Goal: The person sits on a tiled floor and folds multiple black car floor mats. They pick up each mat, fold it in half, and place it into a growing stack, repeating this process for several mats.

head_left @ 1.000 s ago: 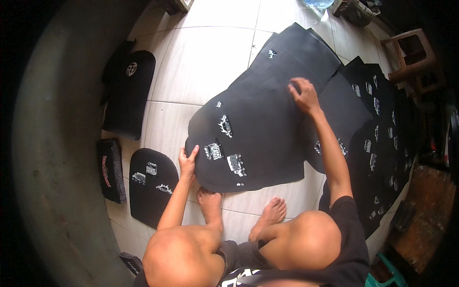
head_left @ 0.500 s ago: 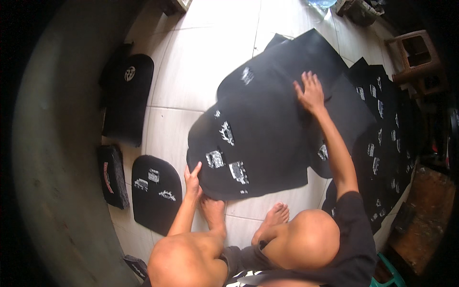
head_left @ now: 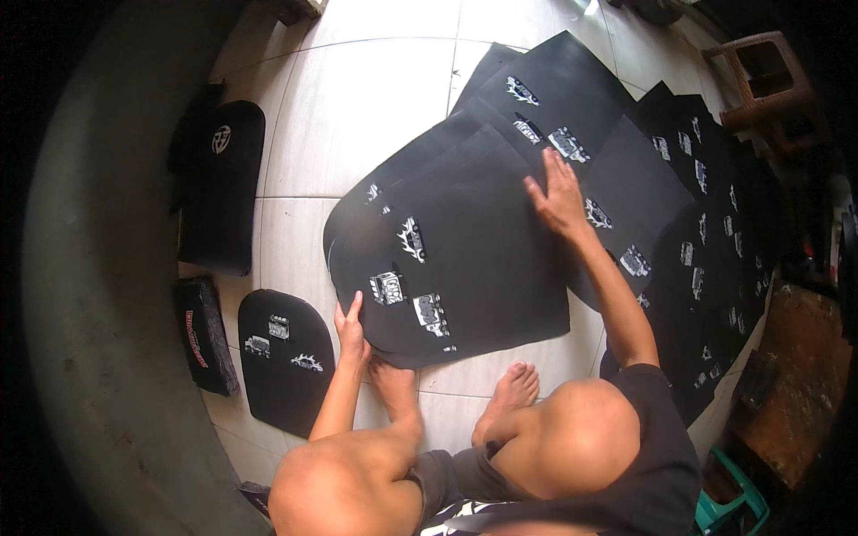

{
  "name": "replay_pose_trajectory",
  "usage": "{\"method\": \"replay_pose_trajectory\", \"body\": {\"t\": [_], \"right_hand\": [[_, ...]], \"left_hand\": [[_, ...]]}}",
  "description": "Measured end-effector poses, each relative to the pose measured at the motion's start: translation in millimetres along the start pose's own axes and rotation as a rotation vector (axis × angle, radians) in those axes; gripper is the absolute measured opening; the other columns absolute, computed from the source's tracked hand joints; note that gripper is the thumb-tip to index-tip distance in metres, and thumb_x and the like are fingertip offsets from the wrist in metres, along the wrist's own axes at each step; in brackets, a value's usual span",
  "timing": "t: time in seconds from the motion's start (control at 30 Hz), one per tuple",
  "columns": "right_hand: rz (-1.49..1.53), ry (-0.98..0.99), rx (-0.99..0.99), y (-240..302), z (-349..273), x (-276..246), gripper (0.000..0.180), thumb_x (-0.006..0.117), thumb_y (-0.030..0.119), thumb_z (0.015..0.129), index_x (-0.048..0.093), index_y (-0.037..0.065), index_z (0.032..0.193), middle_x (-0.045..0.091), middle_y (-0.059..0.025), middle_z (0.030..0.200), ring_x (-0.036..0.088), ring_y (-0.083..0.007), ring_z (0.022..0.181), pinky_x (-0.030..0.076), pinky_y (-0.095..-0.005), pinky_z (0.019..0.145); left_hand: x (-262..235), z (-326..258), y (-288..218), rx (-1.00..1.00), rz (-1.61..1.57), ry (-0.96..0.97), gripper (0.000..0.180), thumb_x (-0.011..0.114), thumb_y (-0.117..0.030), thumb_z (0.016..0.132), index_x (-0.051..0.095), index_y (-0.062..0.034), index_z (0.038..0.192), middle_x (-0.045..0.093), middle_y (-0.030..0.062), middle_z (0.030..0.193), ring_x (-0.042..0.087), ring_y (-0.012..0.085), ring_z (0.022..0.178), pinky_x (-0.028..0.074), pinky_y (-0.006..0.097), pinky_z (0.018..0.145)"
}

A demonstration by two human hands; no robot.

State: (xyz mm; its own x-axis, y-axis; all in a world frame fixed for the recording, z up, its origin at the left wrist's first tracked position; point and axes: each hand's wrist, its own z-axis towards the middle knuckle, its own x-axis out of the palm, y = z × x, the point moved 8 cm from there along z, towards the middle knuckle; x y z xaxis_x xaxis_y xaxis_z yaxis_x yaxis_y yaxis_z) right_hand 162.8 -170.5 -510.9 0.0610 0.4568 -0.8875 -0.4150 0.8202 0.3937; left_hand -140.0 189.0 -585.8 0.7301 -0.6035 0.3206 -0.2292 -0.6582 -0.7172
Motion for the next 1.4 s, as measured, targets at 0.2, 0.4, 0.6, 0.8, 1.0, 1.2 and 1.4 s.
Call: {"method": "replay_pose_trajectory", "body": {"t": [0.2, 0.4, 0.6, 0.8, 1.0, 1.2, 1.4], "right_hand": [[0.012, 0.042, 0.031, -21, 16, -21, 0.066, 0.055, 0.048, 0.094, 0.050, 0.002, 0.140, 0.052, -0.0241, 0.141, 0.044, -0.0370, 0.136, 0.030, -0.0443, 0.114], [0.098, 0.181, -0.140, -13, 17, 18, 0.050, 0.055, 0.038, 0.098, 0.058, 0.002, 0.133, 0.055, -0.0203, 0.140, 0.048, -0.0340, 0.133, 0.034, -0.0435, 0.115], [-0.232, 0.120, 0.242, -97, 74, -14, 0.070, 0.045, 0.058, 0.097, 0.046, 0.009, 0.146, 0.038, -0.0208, 0.154, 0.032, -0.0358, 0.145, 0.025, -0.0461, 0.119], [-0.702, 0.189, 0.169, -159, 112, 4, 0.073, 0.030, 0.059, 0.101, 0.028, 0.011, 0.156, 0.017, -0.0178, 0.163, 0.015, -0.0353, 0.151, 0.015, -0.0471, 0.122], [-0.411, 0.312, 0.011, -135, 109, 41, 0.088, 0.040, 0.074, 0.091, 0.023, 0.020, 0.158, 0.015, -0.0097, 0.165, 0.010, -0.0395, 0.151, 0.012, -0.0517, 0.122], [-0.256, 0.286, 0.028, -164, 124, 28, 0.061, 0.037, 0.054, 0.102, 0.027, 0.029, 0.157, 0.018, -0.0097, 0.165, 0.011, -0.0467, 0.149, 0.010, -0.0659, 0.117], [-0.220, 0.338, -0.497, 115, 12, 10, 0.039, 0.049, 0.027, 0.101, 0.058, 0.007, 0.133, 0.049, -0.0261, 0.142, 0.034, -0.0573, 0.135, 0.024, -0.0719, 0.109]], "left_hand": [[-6, 0, -6, 0.013, 0.022, -0.011, 0.039, 0.066, -0.010, 0.094, 0.052, -0.0018, 0.129, 0.063, 0.0112, 0.119, 0.065, 0.0216, 0.104, 0.056, 0.035, 0.087], [-18, 2, -9, 0.045, 0.056, -0.033, 0.039, 0.062, -0.011, 0.096, 0.051, -0.0018, 0.132, 0.064, 0.0134, 0.118, 0.067, 0.0245, 0.102, 0.058, 0.039, 0.088], [-15, 4, -6, 0.014, 0.070, 0.015, 0.037, 0.063, -0.009, 0.096, 0.053, -0.0016, 0.131, 0.064, 0.0132, 0.120, 0.067, 0.0246, 0.102, 0.058, 0.038, 0.086], [-6, -1, -3, 0.033, 0.066, -0.013, 0.034, 0.065, -0.008, 0.095, 0.055, -0.0030, 0.128, 0.065, 0.0105, 0.119, 0.067, 0.0227, 0.101, 0.057, 0.037, 0.087], [-17, -14, -20, 0.094, 0.130, -0.140, 0.038, 0.069, -0.008, 0.093, 0.053, -0.0026, 0.127, 0.064, 0.0103, 0.116, 0.065, 0.0194, 0.101, 0.054, 0.034, 0.089], [-4, -6, -4, 0.038, 0.089, -0.129, 0.037, 0.067, -0.013, 0.095, 0.054, -0.0020, 0.127, 0.064, 0.0104, 0.118, 0.064, 0.0191, 0.103, 0.053, 0.033, 0.091], [-19, -12, -17, 0.130, 0.197, -0.181, 0.040, 0.065, -0.016, 0.097, 0.053, -0.0010, 0.132, 0.063, 0.0087, 0.121, 0.063, 0.0183, 0.105, 0.051, 0.031, 0.091]]}}
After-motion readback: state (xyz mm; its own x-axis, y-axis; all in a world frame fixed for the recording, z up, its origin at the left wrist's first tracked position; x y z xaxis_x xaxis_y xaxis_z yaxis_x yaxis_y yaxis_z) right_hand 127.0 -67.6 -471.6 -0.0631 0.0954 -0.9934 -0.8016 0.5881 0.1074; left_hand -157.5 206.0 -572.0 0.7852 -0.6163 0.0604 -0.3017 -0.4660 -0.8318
